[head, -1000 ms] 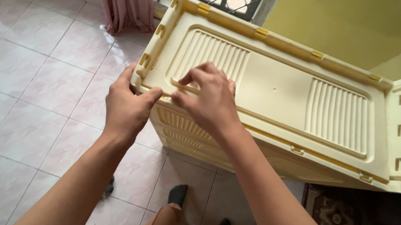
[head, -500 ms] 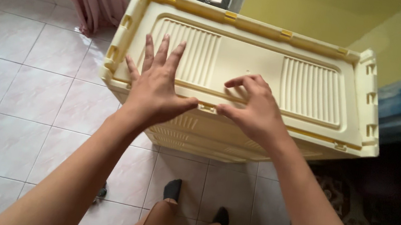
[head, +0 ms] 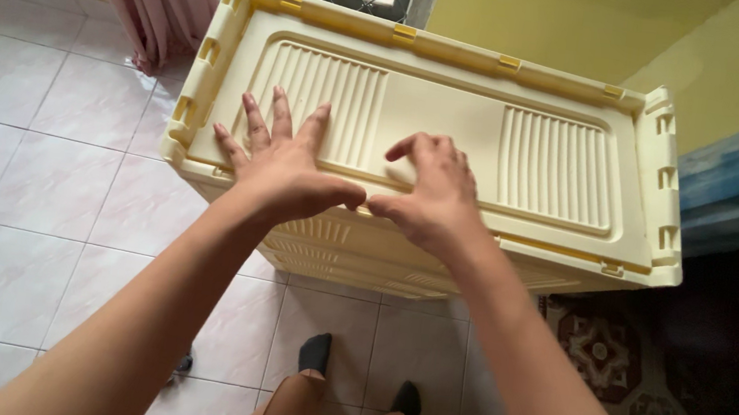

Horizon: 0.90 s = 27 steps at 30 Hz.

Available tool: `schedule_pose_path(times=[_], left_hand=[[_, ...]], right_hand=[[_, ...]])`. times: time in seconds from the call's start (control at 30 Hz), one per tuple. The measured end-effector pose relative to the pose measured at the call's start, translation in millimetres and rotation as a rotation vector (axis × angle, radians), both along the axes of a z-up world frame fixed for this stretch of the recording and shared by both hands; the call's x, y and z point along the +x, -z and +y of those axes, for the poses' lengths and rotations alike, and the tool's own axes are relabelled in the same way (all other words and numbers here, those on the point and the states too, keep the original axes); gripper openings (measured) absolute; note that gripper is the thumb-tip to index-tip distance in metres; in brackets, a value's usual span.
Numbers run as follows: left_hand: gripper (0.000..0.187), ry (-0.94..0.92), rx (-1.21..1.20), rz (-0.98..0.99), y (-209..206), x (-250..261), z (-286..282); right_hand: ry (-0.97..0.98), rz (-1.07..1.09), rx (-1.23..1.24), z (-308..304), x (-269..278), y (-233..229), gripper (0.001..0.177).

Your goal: The person assembles a beige plastic storage crate by unfolding side panels, attaching the base, and securing the lid. They then repeat the process with a second crate, stacking it on top of the first.

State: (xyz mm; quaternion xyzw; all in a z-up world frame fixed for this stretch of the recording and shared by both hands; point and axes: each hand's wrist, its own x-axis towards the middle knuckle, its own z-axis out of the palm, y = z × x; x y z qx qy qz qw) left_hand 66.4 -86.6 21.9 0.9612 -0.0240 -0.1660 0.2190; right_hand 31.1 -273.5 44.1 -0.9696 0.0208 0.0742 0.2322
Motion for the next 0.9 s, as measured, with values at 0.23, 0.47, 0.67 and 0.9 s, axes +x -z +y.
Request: schedule_pose_path(times=[0.23,0.47,0.67,0.9], left_hand=[[0.142,-0.030,0.008,0.088,-14.1,-0.5,-8.1],[0.134,-0.010,0.067,0.111,-20.3,-0.7,-11.9],[0.108,0.123,0.045,0.000,-19.2,-19.1,-63.4],[0.116,0.133,-0.027,-0.092,-12.6,-49.2,-113.3]], right_hand=[[-0.009,-0.059,0.048,0.0,-5.7,1.3,0.059],[0.028,-0.147,0.051,-47.9,-38.7,-3.4,0.053],[0.151,-0.162,0.063,-122.8,-60.1,-10.5,0.057],[0.173,-0.216,0.115,-136.4,-60.7,12.9,0.060]])
